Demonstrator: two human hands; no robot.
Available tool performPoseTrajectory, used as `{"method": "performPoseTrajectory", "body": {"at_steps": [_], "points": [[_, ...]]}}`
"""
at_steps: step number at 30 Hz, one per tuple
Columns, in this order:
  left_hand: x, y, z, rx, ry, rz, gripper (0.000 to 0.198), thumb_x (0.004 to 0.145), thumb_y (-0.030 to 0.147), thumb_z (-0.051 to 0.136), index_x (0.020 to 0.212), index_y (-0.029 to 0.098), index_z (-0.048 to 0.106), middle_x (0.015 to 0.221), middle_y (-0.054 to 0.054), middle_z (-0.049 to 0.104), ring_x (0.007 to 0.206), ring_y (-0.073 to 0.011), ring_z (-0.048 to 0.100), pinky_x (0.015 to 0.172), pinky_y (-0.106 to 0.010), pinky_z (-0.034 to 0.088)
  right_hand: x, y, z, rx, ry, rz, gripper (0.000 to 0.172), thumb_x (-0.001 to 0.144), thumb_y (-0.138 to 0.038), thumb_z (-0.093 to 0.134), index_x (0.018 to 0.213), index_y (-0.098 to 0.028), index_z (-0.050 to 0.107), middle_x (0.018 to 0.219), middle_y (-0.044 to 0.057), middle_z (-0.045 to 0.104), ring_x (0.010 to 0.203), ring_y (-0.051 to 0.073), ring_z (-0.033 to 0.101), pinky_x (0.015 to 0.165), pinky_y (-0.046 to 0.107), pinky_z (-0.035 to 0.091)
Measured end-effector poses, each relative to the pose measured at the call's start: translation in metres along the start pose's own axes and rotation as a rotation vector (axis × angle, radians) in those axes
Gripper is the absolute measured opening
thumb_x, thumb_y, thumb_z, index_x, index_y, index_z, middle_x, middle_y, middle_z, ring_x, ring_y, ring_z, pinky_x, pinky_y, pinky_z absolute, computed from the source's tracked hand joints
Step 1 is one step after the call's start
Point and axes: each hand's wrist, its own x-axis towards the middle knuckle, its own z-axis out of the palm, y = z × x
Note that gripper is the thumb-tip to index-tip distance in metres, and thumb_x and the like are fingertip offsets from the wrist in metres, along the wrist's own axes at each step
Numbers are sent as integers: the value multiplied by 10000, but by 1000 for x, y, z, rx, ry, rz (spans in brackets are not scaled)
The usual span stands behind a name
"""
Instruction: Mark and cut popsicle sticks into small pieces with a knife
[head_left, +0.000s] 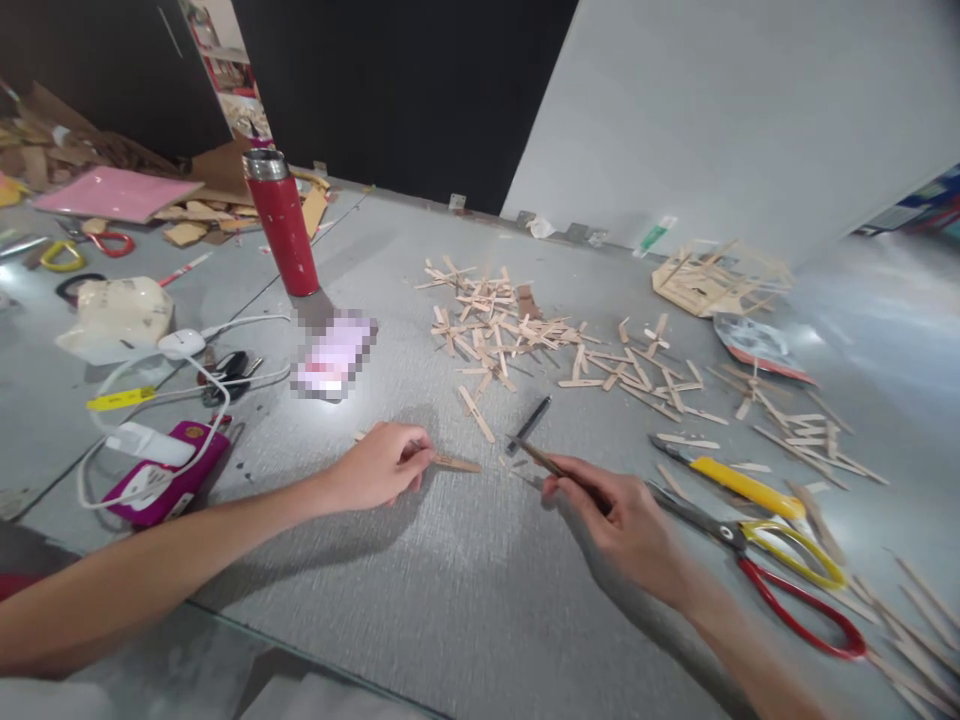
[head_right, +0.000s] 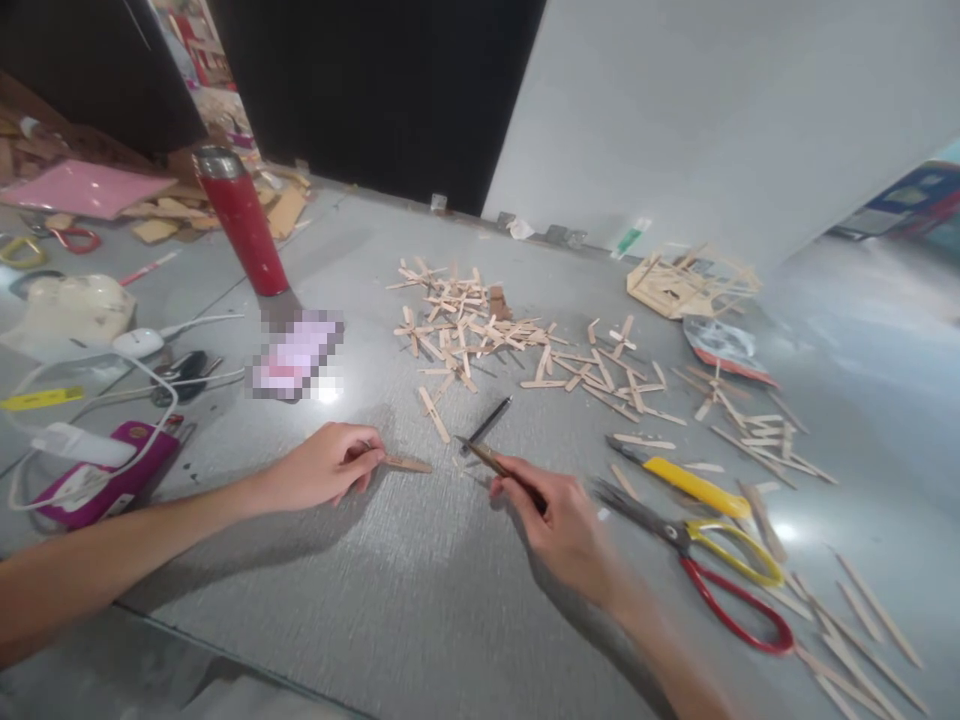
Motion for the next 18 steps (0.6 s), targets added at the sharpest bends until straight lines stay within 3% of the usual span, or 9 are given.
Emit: {"method": "performPoseTrajectory", "body": {"at_steps": [4,8,12,15,18], "points": [[-4,10,-1,38,-42,-62,255,979,325,482,775,193,560,586,13,645,347,-87,470,393,-214,337,-4,-11,4,-29,-38,-29,366,1010,-426,430,1093,-222,723,806,17,739,532,143,557,552,283,467],[-10,17,4,46,-126,-96,274,1013,342,433,798,202,526,566,22,640,337,-91,482,397,-211,352,-11,-27,22,-75,-98,-84,414,1021,-341,422,1396,-270,581,864,1,753,687,172,669,718,311,537],[-12,16,10,27,-147,-89,293,1046,373,354,836,214,481,574,28,633,359,-100,535,407,-204,371,-15,-44,46,-75,16,-91,360,1038,-341,430,1319,-259,639,665,-31,694,507,137,601,589,269,507],[-11,12,11,26,-150,-87,311,1048,360,353,801,214,472,560,32,616,361,-100,541,412,-204,379,-18,-49,58,-78,115,-155,359,1049,-321,436,1320,-254,662,749,-5,744,474,106,586,554,244,500],[-11,10,12,69,-137,-69,363,1056,351,355,745,209,478,525,32,596,356,-97,537,442,-211,404,-24,-47,66,-100,118,-188,415,1049,-284,429,1425,-267,602,799,6,770,472,106,593,544,243,516]]}}
